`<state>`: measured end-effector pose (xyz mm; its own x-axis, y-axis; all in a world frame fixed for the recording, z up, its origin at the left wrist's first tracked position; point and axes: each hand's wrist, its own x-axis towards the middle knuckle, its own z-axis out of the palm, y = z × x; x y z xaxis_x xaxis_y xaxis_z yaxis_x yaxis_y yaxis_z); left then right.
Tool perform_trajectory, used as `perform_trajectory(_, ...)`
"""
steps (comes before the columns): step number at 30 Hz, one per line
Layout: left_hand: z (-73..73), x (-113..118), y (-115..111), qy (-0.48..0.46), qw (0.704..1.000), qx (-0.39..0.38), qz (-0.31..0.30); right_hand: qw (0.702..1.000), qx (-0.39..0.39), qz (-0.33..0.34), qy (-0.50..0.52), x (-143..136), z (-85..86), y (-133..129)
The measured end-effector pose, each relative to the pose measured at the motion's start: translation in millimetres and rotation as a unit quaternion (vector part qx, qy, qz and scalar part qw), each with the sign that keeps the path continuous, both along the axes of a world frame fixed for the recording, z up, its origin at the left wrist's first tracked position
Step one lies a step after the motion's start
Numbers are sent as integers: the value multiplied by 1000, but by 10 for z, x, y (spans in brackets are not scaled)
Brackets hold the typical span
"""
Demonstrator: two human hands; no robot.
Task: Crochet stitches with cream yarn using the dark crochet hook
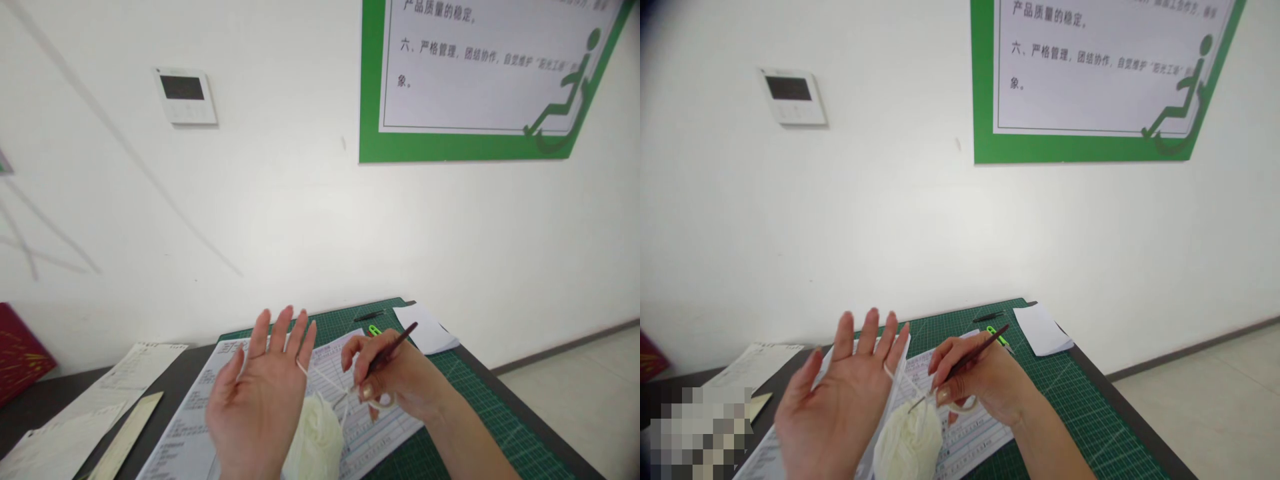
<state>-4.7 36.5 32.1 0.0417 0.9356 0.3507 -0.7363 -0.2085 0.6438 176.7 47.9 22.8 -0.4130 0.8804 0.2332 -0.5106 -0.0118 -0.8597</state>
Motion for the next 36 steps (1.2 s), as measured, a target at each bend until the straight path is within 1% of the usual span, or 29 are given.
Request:
perform_trajectory(1,-22,2,9,87,995,24,43,1000,-3,0,2,-9,-11,0)
perform_trajectory(2,-50,-3,21,171,982,40,73,1000,-6,1,6,-17,-22,0)
perform_trajectory(3,-80,-13,36,228,970,45,79,1000,-8,1,9,-24,-34,-1)
perform_trajectory(4,-110,-29,52,259,963,37,61,1000,-10,2,12,-30,-45,-2)
perform_trajectory(6,-161,-67,77,283,959,18,8,1000,-14,0,18,-41,-66,-6)
perform_trajectory(8,-192,-98,80,281,959,3,-49,1000,-16,-3,26,-54,-80,-13)
perform_trajectory(11,-197,-98,34,211,971,-21,-111,999,-17,-10,37,-89,-91,-28)
perform_trajectory(14,-176,-31,-44,143,978,-61,-137,999,-15,-16,49,-140,-100,-42)
perform_trajectory(17,-146,91,-113,134,977,-87,-142,997,-12,-30,64,-180,-121,-43)
perform_trajectory(18,-137,138,-131,136,980,-87,-116,997,-9,-40,69,-189,-130,-41)
perform_trajectory(20,-122,227,-162,145,986,-78,-34,995,9,-72,69,-204,-155,-38)
perform_trajectory(22,-122,296,-184,144,986,-76,41,991,35,-111,60,-220,-188,-43)
perform_trajectory(24,-143,338,-198,139,982,-92,89,986,61,-147,43,-242,-230,-54)
perform_trajectory(26,-178,359,-205,133,979,-112,110,978,93,-183,22,-269,-272,-68)
perform_trajectory(29,-224,376,-207,124,976,-128,124,960,139,-244,-2,-322,-316,-82)
perform_trajectory(31,-230,390,-209,116,974,-138,137,951,141,-274,0,-358,-326,-83)
perform_trajectory(34,-201,414,-219,118,969,-156,152,948,122,-296,2,-393,-323,-80)
perform_trajectory(36,-177,421,-227,122,966,-164,156,948,127,-290,-12,-394,-320,-79)
